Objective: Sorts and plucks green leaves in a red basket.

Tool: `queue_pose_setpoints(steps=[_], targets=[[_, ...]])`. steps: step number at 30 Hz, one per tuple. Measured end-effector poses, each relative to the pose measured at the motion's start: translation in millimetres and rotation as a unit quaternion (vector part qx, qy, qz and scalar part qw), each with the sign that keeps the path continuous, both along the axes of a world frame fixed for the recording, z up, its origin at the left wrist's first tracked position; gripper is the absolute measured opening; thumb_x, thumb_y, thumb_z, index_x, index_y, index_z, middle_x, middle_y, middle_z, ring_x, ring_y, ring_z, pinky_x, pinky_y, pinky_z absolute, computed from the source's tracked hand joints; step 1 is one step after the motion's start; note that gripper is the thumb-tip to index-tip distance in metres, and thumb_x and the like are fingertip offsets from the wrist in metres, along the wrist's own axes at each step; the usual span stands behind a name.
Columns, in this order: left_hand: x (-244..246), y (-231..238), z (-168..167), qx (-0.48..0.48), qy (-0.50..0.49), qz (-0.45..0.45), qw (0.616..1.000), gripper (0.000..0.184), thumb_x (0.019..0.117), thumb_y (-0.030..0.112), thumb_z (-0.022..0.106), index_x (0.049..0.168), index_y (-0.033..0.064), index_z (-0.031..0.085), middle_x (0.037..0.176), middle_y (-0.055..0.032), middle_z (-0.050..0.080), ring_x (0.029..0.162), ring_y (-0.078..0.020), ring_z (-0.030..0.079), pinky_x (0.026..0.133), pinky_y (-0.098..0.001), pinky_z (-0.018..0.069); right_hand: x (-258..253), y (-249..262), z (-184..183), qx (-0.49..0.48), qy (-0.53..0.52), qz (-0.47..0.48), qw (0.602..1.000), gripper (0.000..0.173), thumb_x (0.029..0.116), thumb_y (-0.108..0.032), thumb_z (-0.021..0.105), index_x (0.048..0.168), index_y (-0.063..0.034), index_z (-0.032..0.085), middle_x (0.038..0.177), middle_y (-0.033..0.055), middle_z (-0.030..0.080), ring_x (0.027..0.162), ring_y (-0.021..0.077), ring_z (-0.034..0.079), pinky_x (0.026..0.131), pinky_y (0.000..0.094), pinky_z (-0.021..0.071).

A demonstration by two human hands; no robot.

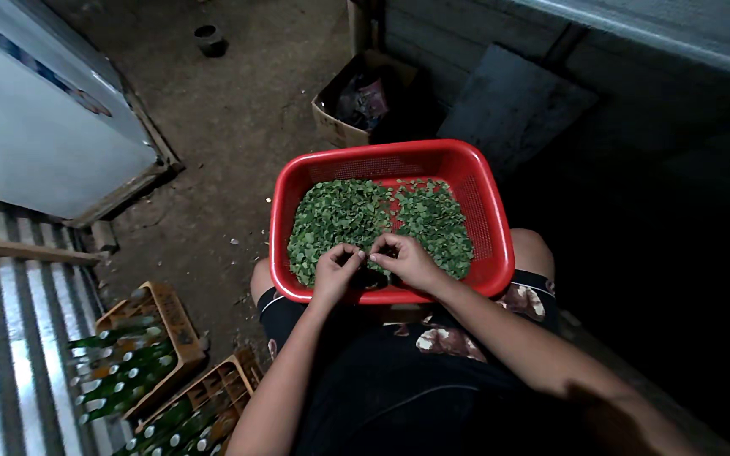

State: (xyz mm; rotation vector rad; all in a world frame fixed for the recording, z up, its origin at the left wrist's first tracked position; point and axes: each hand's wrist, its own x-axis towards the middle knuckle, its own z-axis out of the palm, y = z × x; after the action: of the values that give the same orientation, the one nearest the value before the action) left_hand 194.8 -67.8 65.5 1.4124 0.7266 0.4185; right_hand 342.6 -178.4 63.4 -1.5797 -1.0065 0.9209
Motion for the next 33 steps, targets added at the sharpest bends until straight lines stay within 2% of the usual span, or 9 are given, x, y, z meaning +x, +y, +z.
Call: queue_pose_setpoints(steps=[6, 10, 14, 22, 24, 27, 29, 31, 33], targets=[[0, 2, -3, -0.002, 0.0, 0.023, 1.0, 0.013, 0.1011, 0.005, 0.055, 0.095, 0.0002, 0.065, 0.088, -0.0028, 0.069, 0.081, -0.0073, 0.067, 0.077, -0.0248, 0.0573, 2, -3, 1, -0.013, 0.013, -0.004, 1.0, 0.012, 0.0965, -0.008, 0.065, 0.102, 0.0028, 0.067, 0.092, 0.0045, 0.065, 0.08, 0.002, 0.059, 0.076, 0.019, 0.0503], [-4, 4, -3, 0.116, 0.044, -0.019, 0.992, 0.023, 0.0976, 0.012, 0.065, 0.114, -0.0027, 0.069, 0.106, -0.0074, 0.072, 0.094, -0.0068, 0.068, 0.087, -0.0254, 0.0565, 2, -4, -1, -0.009, 0.015, 0.0, 1.0, 0.013, 0.0961, -0.009, 0.065, 0.101, 0.0026, 0.067, 0.092, 0.0044, 0.065, 0.08, 0.0021, 0.059, 0.076, 0.0196, 0.0507], [-6, 0, -6, 0.171, 0.046, -0.051, 0.983, 0.011, 0.0947, 0.012, 0.069, 0.096, 0.0021, 0.074, 0.1, -0.004, 0.072, 0.092, -0.0041, 0.067, 0.085, -0.0215, 0.056, 0, -3, 1, -0.029, 0.018, 0.014, 0.999, 0.015, 0.0968, -0.009, 0.064, 0.105, 0.004, 0.068, 0.098, 0.0079, 0.067, 0.085, 0.0046, 0.062, 0.08, 0.0212, 0.0525], [-10, 3, -9, 0.159, 0.01, -0.051, 0.986, 0.011, 0.0957, 0.009, 0.063, 0.095, 0.001, 0.071, 0.097, -0.0012, 0.072, 0.087, -0.0015, 0.066, 0.081, -0.0203, 0.0554, 0, -2, 2, -0.037, 0.009, 0.035, 0.999, 0.018, 0.0978, -0.01, 0.065, 0.108, 0.0048, 0.068, 0.101, 0.0114, 0.068, 0.088, 0.0083, 0.063, 0.082, 0.0233, 0.0527], [-11, 5, -11, 0.163, 0.001, -0.045, 0.986, 0.011, 0.0955, 0.009, 0.063, 0.094, 0.0006, 0.07, 0.096, -0.0009, 0.072, 0.085, -0.0009, 0.066, 0.079, -0.0199, 0.0549, 4, -3, 3, -0.067, -0.072, 0.073, 0.992, 0.025, 0.0978, -0.012, 0.065, 0.119, 0.0008, 0.069, 0.12, 0.0157, 0.067, 0.108, 0.0189, 0.065, 0.097, 0.0343, 0.0524], [-16, 7, -11, 0.179, -0.009, -0.04, 0.983, 0.012, 0.0955, 0.008, 0.061, 0.094, 0.0001, 0.07, 0.097, -0.0018, 0.072, 0.088, -0.0018, 0.067, 0.081, -0.0203, 0.0557, 16, -2, 11, -0.16, -0.207, 0.142, 0.955, 0.035, 0.1006, -0.017, 0.063, 0.134, -0.0071, 0.065, 0.159, 0.0177, 0.041, 0.147, 0.0352, 0.038, 0.12, 0.0565, 0.0289], [-20, 9, -8, 0.197, -0.01, -0.034, 0.98, 0.012, 0.095, 0.008, 0.062, 0.093, -0.0006, 0.071, 0.098, -0.0027, 0.072, 0.09, -0.0011, 0.067, 0.082, -0.0192, 0.0556, 32, -5, 9, -0.164, -0.25, 0.116, 0.947, 0.024, 0.1013, -0.016, 0.061, 0.115, -0.0008, 0.072, 0.155, 0.0172, 0.047, 0.144, 0.0341, 0.043, 0.119, 0.0553, 0.0306], [-27, 15, -3, 0.229, -0.013, -0.033, 0.973, 0.014, 0.0949, 0.009, 0.062, 0.091, -0.0019, 0.071, 0.1, -0.0045, 0.072, 0.092, -0.0015, 0.067, 0.084, -0.0193, 0.0556, 54, -14, 5, -0.14, -0.282, 0.069, 0.947, 0.016, 0.0979, -0.01, 0.064, 0.101, 0.0038, 0.073, 0.137, 0.0186, 0.062, 0.125, 0.0345, 0.061, 0.109, 0.0547, 0.0438], [-36, 26, 2, 0.269, -0.02, -0.024, 0.963, 0.016, 0.0949, 0.01, 0.061, 0.09, -0.0023, 0.071, 0.099, -0.0048, 0.072, 0.093, -0.0012, 0.067, 0.084, -0.0191, 0.0551, 79, -24, 1, -0.122, -0.298, 0.017, 0.946, 0.013, 0.0933, -0.001, 0.067, 0.104, 0.0052, 0.07, 0.122, 0.0213, 0.067, 0.111, 0.0375, 0.066, 0.098, 0.0566, 0.052]])
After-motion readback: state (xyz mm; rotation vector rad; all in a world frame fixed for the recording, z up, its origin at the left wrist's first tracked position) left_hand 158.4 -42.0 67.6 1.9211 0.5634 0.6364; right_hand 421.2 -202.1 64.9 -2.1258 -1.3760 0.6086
